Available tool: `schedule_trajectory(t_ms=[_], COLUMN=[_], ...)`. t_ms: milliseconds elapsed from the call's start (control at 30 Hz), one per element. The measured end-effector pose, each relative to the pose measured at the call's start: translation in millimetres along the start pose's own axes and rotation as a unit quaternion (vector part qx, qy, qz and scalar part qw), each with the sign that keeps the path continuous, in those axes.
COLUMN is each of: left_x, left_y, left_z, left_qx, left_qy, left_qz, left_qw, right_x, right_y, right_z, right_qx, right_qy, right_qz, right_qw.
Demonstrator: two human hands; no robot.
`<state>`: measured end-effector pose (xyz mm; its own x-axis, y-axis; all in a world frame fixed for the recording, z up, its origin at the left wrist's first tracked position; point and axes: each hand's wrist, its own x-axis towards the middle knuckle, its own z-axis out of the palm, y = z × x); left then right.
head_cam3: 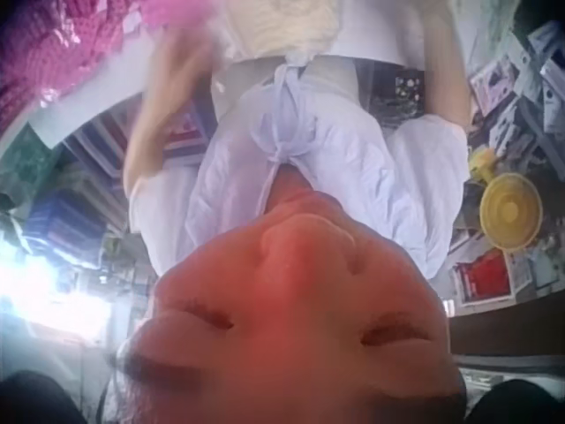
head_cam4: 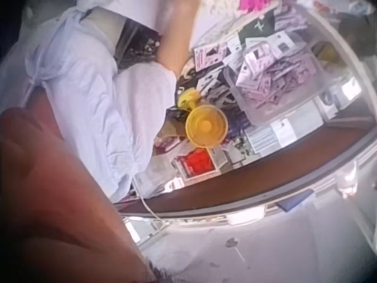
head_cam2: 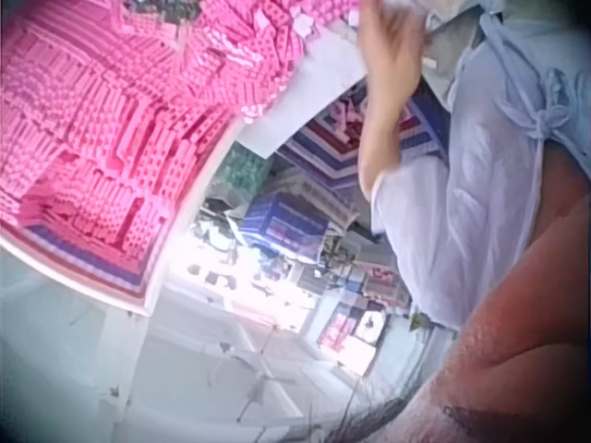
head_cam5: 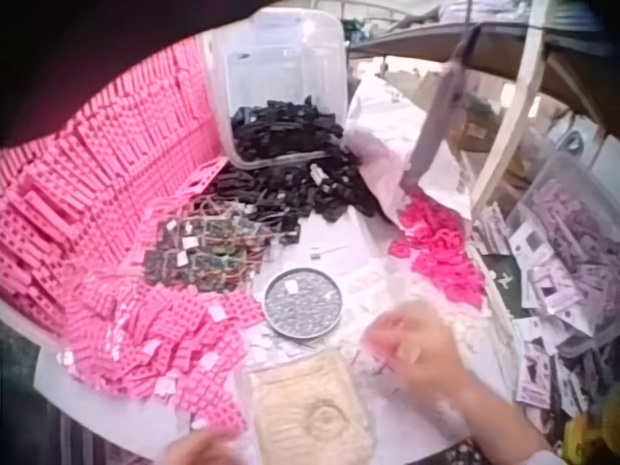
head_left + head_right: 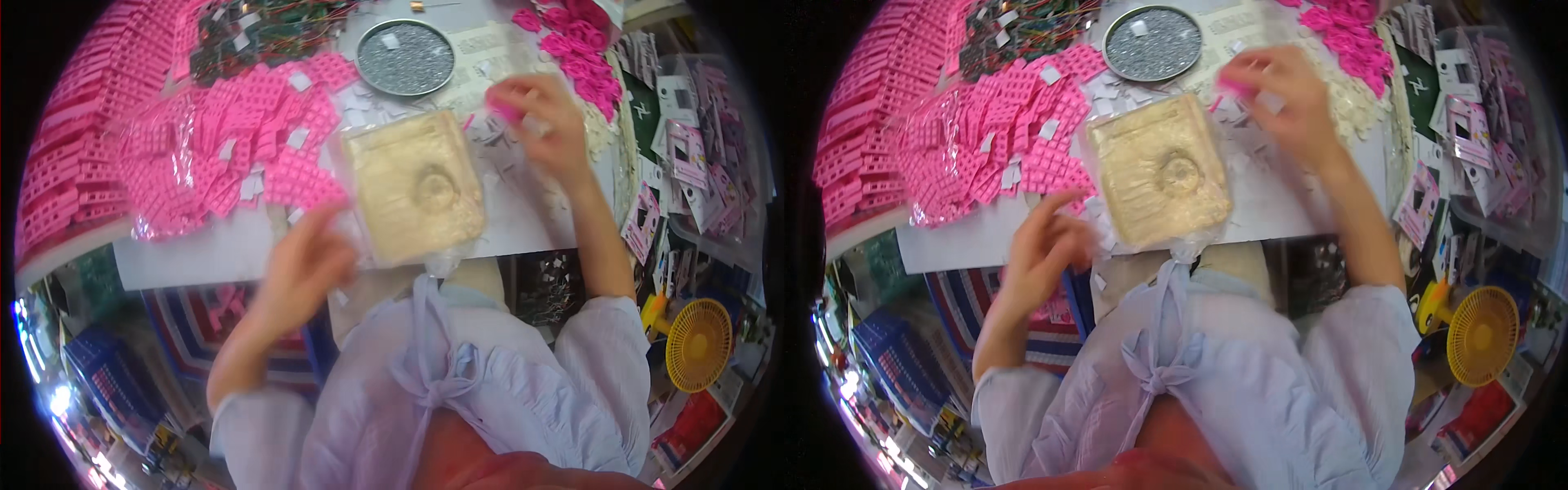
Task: Assembling the internal electronic components and housing of a pink toy piggy bank at a factory workbench.
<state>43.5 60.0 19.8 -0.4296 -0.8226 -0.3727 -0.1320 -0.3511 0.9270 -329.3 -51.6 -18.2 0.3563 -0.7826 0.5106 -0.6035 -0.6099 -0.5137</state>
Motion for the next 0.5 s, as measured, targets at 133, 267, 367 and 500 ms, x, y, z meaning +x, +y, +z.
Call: schedule_trajectory(t_ms=[133, 267, 367, 500], left_x=[69.0, 76.7, 78.5, 78.2], left_y=[-2.5, -19.0, -20.4, -7.0], left_z=[51.2, 58.7, 61.6, 64.0], left_qx=[-0.243, -0.177, -0.108, 0.295], left_qy=[-0.056, -0.090, -0.081, 0.037], left_qz=[-0.079, -0.028, -0.033, 0.020], left_qw=[0.965, 0.980, 0.990, 0.955], right_x=[-19.7, -36.2, -40.8, -34.4], right_y=[-96.5, -99.7, -88.6, -70.2], right_z=[29.8, 24.6, 35.9, 42.5], right_qx=[0.077, 0.296, 0.182, -0.016], right_qy=[-0.073, 0.039, -0.108, -0.135], right_qz=[-0.074, 0.155, 0.191, 0.099], right_qw=[0.992, 0.942, 0.958, 0.986])
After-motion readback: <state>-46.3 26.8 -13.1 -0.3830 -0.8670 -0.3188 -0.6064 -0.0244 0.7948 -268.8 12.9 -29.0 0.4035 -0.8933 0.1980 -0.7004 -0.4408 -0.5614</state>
